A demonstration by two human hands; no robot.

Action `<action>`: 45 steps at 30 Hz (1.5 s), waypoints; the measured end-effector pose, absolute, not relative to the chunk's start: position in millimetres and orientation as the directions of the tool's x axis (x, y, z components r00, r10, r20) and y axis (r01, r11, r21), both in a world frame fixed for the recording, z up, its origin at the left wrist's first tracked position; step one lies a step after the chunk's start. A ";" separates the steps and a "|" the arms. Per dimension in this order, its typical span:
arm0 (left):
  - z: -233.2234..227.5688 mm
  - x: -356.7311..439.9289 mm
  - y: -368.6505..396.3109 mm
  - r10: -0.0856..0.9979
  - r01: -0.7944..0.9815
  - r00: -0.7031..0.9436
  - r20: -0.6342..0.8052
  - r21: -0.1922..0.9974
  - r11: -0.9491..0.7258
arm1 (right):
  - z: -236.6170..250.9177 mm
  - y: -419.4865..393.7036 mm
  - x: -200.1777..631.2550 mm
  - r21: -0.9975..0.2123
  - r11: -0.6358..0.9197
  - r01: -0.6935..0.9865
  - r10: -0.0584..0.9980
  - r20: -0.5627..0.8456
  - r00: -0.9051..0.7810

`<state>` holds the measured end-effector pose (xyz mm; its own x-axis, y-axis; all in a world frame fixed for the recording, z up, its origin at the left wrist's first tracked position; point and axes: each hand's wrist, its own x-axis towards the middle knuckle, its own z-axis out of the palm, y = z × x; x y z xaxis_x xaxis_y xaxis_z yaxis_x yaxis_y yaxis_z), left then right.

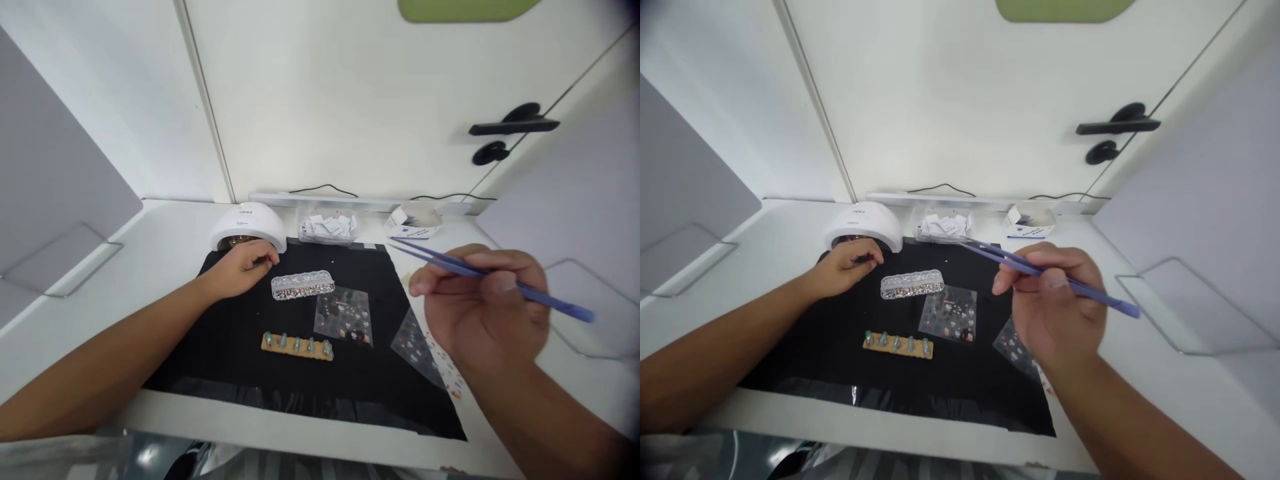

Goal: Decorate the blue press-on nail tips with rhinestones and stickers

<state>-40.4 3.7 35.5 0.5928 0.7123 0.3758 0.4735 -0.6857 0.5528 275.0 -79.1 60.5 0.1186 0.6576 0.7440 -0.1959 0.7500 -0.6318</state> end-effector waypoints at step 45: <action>-5.9 -33.3 23.1 0.516 0.338 0.801 0.304 0.482 -0.808 | -10.5 -57.3 226.5 -0.580 0.756 0.303 0.652 0.622 -0.433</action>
<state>-33.3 23.1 -5.9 0.8006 0.5163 0.3042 0.3379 -0.8082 0.4823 226.5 -57.3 -10.5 -0.4335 0.6519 0.6221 0.3033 0.7557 -0.5805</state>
